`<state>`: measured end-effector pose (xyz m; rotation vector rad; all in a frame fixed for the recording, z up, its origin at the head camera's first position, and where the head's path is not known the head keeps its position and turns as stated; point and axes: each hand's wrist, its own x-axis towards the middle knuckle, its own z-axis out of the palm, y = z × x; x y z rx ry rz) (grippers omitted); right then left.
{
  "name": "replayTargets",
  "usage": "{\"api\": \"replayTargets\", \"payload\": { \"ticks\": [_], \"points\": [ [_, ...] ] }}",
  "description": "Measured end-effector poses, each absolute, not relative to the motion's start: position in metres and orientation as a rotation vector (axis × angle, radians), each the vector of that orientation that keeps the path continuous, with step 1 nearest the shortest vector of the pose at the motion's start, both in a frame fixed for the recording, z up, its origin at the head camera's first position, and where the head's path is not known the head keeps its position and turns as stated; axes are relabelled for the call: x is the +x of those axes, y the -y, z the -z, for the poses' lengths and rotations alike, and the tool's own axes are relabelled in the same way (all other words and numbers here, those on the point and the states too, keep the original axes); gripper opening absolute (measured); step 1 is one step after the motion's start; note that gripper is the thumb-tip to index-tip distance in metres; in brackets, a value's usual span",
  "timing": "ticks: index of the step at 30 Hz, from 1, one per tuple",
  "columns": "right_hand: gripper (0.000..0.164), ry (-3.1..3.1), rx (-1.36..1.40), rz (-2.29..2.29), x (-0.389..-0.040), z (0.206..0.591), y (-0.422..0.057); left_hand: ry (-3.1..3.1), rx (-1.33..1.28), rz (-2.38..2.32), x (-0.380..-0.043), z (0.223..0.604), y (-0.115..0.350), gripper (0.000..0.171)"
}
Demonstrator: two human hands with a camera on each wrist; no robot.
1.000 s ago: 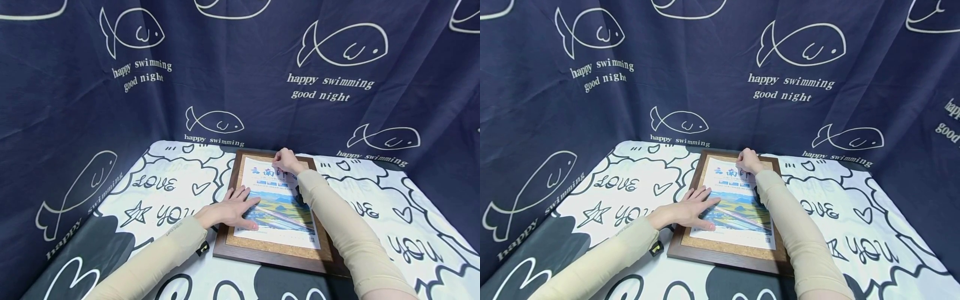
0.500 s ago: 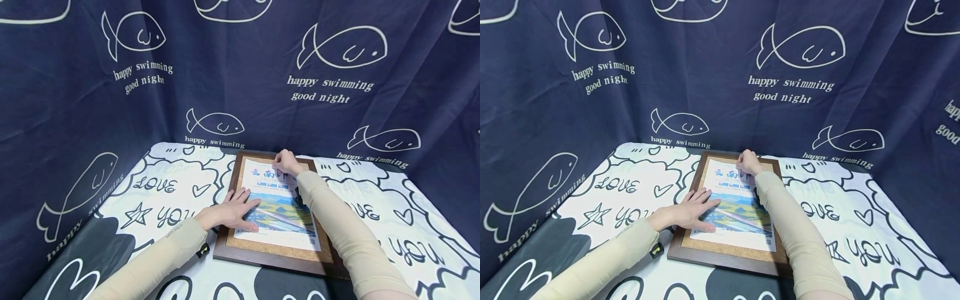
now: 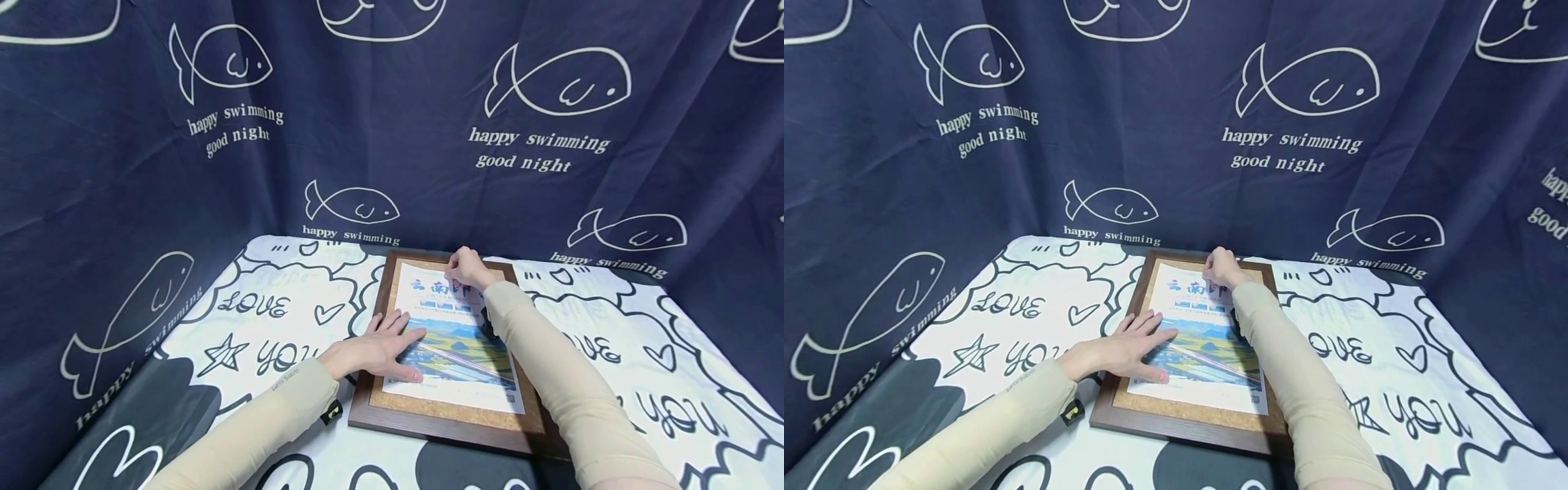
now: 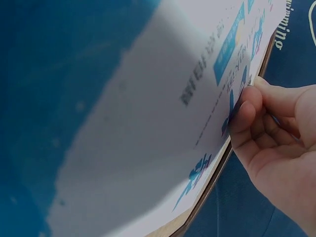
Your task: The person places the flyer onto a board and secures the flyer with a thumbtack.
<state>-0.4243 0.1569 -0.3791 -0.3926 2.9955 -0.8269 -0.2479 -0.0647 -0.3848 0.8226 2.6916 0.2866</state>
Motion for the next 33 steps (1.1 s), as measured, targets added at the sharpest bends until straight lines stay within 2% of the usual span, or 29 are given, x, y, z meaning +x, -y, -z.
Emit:
{"api": "replayTargets", "payload": {
  "ticks": [11,18,26,33],
  "points": [
    [0.01,-3.001,-0.367,0.84,-0.425,0.38,-0.158,-2.695,0.817,-0.266,-0.249,0.384,0.065,0.086],
    [0.01,-2.938,-0.243,0.888,-0.432,0.381,-0.164,-2.692,0.819,-0.271,-0.249,0.385,0.064,0.086],
    [0.029,-2.934,-0.103,0.793,-0.43,0.377,-0.169,-2.689,0.818,-0.265,-0.249,0.387,0.061,0.086],
    [0.035,-2.915,-0.104,0.813,-0.427,0.379,-0.163,-2.704,0.833,-0.259,-0.249,0.387,0.065,0.085]
  ]
}}
